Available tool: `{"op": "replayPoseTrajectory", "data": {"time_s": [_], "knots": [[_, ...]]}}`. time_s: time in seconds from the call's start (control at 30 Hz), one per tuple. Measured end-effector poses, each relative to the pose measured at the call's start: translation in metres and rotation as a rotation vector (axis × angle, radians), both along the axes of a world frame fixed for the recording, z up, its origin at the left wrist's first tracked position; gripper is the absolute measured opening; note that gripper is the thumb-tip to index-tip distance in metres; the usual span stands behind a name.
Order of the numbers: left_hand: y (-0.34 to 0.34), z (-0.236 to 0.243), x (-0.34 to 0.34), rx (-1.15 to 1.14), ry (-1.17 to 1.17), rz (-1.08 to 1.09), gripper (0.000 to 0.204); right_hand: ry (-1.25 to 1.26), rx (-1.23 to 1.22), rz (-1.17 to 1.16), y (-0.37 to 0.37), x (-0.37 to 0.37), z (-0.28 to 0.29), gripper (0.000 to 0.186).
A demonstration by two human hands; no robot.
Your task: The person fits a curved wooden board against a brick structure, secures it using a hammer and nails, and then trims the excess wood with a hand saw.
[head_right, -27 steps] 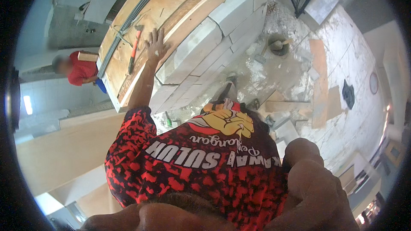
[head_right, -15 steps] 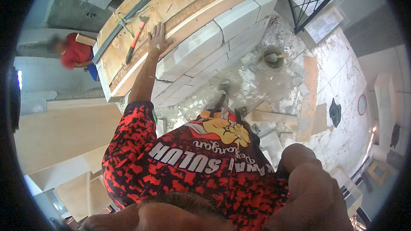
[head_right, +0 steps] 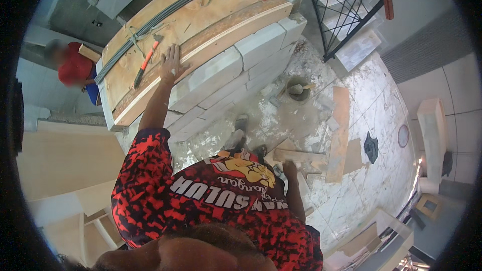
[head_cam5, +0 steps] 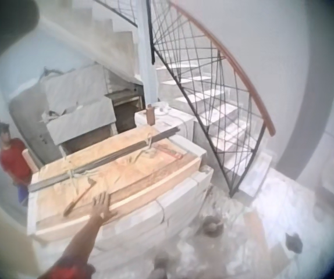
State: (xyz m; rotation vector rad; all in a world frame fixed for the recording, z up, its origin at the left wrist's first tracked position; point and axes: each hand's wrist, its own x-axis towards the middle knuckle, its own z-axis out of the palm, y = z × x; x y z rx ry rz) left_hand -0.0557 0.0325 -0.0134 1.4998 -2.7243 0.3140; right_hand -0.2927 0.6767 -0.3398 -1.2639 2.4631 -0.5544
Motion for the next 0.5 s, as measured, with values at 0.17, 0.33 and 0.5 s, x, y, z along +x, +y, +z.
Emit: {"op": "replayPoseTrajectory", "data": {"time_s": [0.17,0.33,0.5], "knots": [[0.001,0.005,0.011,-0.009,-0.024,0.026,0.099,-0.473,0.181,-0.253,0.1,0.033,-0.007,0.017],[-0.001,-0.017,0.029,-0.035,0.0,0.053,0.098,-0.358,0.156,-0.566,0.139,0.019,-0.031,0.018],[-0.026,-0.022,0.009,-0.122,0.008,-0.093,0.099,-0.427,-0.192,-0.598,0.051,0.028,-0.054,0.02]]}}
